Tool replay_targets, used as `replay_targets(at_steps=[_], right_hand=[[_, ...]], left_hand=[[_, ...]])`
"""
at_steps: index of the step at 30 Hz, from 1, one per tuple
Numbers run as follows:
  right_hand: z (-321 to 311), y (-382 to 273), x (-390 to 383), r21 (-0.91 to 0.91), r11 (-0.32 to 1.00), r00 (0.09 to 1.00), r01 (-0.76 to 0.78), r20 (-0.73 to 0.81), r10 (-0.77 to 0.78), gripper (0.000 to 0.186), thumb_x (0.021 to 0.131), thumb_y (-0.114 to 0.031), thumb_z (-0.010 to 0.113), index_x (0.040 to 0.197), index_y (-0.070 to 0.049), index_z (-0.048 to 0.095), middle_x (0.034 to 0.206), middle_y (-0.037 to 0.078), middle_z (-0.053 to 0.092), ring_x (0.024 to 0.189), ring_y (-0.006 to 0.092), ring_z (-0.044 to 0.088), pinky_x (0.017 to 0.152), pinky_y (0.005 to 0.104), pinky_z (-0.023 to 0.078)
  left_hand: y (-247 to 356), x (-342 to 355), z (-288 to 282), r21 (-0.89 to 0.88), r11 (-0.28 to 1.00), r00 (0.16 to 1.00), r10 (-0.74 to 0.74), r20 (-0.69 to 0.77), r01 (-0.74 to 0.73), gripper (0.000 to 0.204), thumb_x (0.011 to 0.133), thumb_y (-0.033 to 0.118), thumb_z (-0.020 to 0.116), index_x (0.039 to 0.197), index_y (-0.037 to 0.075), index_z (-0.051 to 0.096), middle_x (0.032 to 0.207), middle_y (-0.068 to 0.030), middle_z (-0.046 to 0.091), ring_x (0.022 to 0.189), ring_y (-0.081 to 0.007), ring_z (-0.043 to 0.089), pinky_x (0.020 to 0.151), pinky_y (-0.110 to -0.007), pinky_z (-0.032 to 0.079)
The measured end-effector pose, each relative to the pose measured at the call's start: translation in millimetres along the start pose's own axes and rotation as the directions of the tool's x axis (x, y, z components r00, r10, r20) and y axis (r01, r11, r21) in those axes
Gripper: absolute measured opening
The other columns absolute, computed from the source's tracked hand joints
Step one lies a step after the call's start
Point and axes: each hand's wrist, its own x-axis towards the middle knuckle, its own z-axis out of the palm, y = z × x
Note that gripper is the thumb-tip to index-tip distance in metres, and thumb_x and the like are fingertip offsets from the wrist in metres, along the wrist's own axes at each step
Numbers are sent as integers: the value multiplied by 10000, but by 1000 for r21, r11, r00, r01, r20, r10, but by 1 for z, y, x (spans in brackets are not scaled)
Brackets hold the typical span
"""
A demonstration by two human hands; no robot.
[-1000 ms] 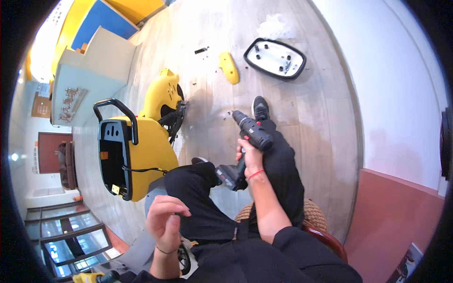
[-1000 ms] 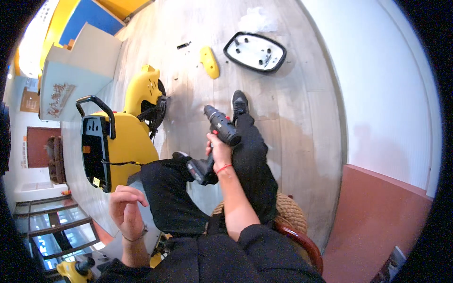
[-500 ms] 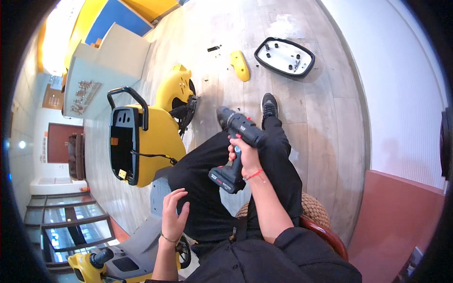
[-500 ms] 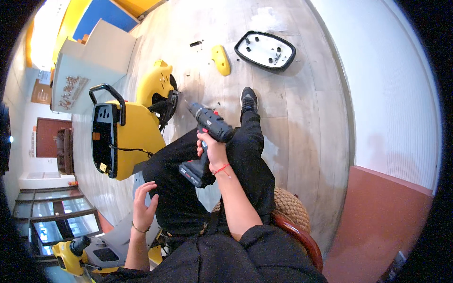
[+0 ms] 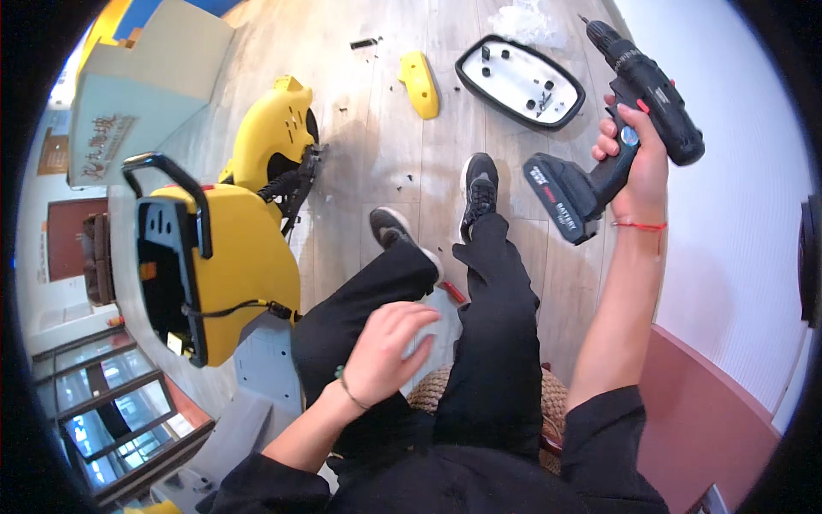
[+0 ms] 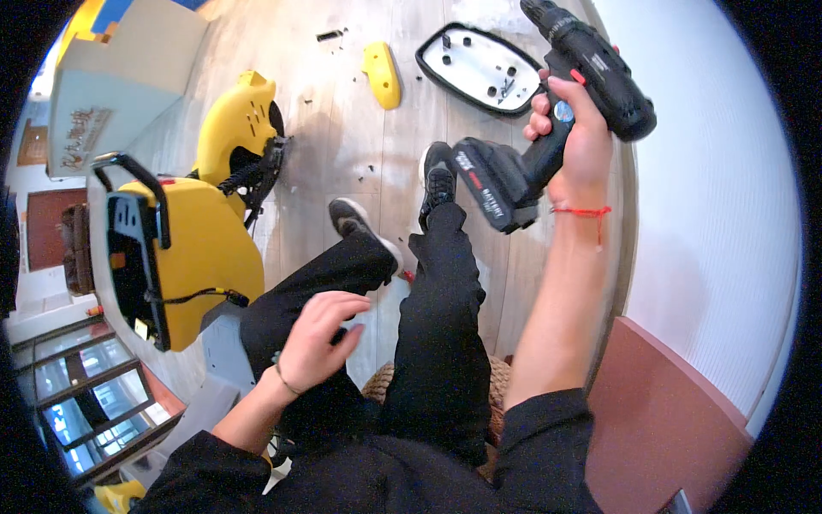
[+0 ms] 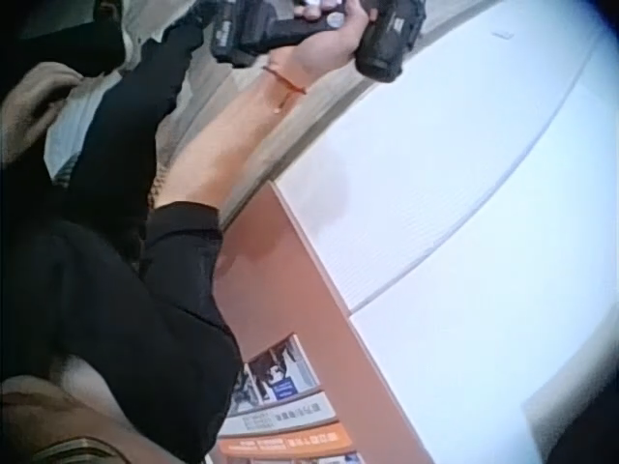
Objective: Replacing and fastening plastic body panels on a yellow electric scooter using a power drill.
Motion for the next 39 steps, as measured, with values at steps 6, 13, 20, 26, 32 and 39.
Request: replay_targets(at_steps=[6,13,20,26,32,39], right_hand=[[-21,106,74,-624,761,973,-179,1,230,142,794,-183,638,830,-49,609,611,0,529,490,81,486,471,252,411],[-15,255,128,-922,382,866,-61,142,480,292,712,-243,673,926,-44,674,692,65,647,565,117,583,552,307,478],[-10,366,199,-868,439,666,-231,188,722,277,731,-198,680,961,-52,632,681,18,588,547,110,545,536,287,480],[-41,399,219,-783,368,438,-502,136,888,195,748,-165,674,886,-44,607,641,12,559,519,93,526,467,257,438],[-54,414,236,-794,240,378,-558,14,926,207,760,-232,663,828,-43,616,669,16,613,529,87,536,502,245,437],[-37,424,251,-936,222,691,-273,-30,722,342,725,-236,715,908,30,604,734,104,621,666,181,596,626,353,481]], left_hand=[[-36,72,34,23,992,933,111,343,-126,308,791,183,630,1068,55,587,1045,-91,610,1007,-276,574,856,-390,445],[-215,214,88,424,851,350,-312,883,-310,256,796,208,623,1017,92,678,1042,-61,673,998,-224,621,793,-370,486],[-360,287,124,474,769,-71,-552,831,-429,307,804,216,619,1083,97,670,1156,-83,642,1081,-233,604,845,-364,482],[-400,339,50,413,843,208,-361,909,-345,272,812,200,578,1049,67,594,1037,-109,630,983,-282,608,850,-422,485],[-452,358,-121,584,761,429,-444,787,-283,213,834,217,567,973,56,587,940,-118,586,975,-302,569,834,-416,473],[-477,328,-163,646,662,342,-548,763,-381,276,841,279,584,1012,63,603,987,-93,580,988,-253,563,908,-395,429]])
